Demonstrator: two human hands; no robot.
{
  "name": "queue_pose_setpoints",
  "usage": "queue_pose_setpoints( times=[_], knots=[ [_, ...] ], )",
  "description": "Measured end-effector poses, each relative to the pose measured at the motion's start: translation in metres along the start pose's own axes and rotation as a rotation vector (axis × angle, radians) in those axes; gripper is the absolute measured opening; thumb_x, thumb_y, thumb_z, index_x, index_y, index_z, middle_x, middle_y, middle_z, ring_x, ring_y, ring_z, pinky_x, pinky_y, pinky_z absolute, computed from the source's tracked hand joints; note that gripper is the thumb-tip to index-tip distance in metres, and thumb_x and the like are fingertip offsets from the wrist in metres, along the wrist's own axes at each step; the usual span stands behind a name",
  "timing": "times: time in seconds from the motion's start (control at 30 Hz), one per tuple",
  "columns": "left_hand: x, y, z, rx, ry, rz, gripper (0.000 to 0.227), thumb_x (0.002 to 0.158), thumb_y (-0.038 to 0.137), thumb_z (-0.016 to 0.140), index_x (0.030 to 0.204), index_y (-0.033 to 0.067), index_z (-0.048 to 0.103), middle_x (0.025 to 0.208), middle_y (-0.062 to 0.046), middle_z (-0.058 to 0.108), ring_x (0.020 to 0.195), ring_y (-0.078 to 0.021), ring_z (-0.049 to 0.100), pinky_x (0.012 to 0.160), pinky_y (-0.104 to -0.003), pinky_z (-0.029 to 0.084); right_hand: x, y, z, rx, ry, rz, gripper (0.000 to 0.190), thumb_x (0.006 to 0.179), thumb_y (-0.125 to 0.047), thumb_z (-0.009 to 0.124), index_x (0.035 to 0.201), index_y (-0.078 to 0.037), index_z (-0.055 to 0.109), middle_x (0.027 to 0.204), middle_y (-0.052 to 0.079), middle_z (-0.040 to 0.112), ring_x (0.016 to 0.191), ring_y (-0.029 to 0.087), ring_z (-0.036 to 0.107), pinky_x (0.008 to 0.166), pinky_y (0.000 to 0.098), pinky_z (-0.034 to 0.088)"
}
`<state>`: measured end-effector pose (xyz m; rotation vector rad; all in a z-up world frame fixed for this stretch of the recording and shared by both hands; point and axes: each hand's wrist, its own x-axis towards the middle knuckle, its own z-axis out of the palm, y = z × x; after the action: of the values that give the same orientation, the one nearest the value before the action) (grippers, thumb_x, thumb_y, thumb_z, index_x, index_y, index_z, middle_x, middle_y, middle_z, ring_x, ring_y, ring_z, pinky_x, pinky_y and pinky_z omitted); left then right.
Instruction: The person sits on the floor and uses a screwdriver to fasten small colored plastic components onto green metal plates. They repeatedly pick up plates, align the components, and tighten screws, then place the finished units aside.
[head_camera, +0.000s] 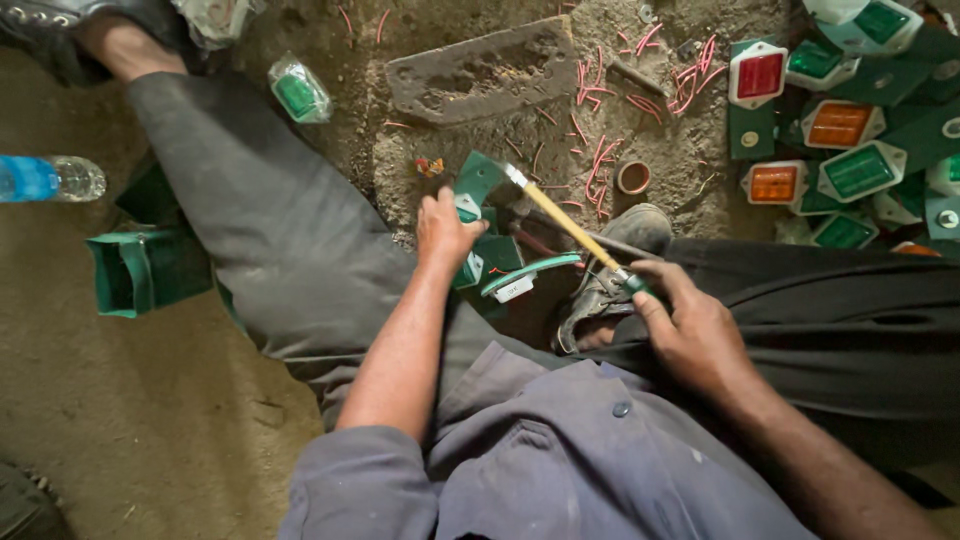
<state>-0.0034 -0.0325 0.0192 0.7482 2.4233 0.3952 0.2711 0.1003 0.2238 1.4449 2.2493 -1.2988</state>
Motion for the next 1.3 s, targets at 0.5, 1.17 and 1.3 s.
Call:
queue_pose_setpoints(
  times=[0.5,1.17,1.3],
  knots=[
    [-0.098,0.076,-0.111,-2.062,-0.752,0.213,0.074,0.093,0.038,0.069,0.148,-0.0058,0.047,0.13,-0.02,0.063,0.108,-0.0329,0.07,0.09,-0.047,0.059,0.033,0.021,0.036,-0.196,-0.204,-0.095,0.051,0.089,-0.027,0.065,0.136,-0.015,0.048,0.125,0.02,0.065,0.111,0.044,0.063,0.089,0.055,0.051],
    [-0.12,0.114,-0.112,-0.882,-0.189,0.368,0.056,0.078,0.022,0.088,0.126,0.0038,0.065,0.114,-0.015,0.069,0.103,-0.0269,0.07,0.089,-0.037,0.057,0.068,-0.034,0.015,1.07,-0.422,-0.303,0.065,0.093,-0.022,0.069,0.15,-0.005,0.044,0.136,0.007,0.063,0.125,0.018,0.061,0.105,0.0377,0.05],
    [-0.128,0.117,-0.113,-0.613,-0.064,0.538,0.054,0.077,0.026,0.088,0.123,0.0063,0.068,0.119,-0.01,0.065,0.112,-0.0245,0.067,0.098,-0.034,0.054,0.07,-0.035,0.011,1.19,-0.518,-0.178,0.065,0.089,-0.014,0.074,0.146,-0.002,0.047,0.131,0.011,0.063,0.119,0.022,0.063,0.102,0.0407,0.052]
  ],
)
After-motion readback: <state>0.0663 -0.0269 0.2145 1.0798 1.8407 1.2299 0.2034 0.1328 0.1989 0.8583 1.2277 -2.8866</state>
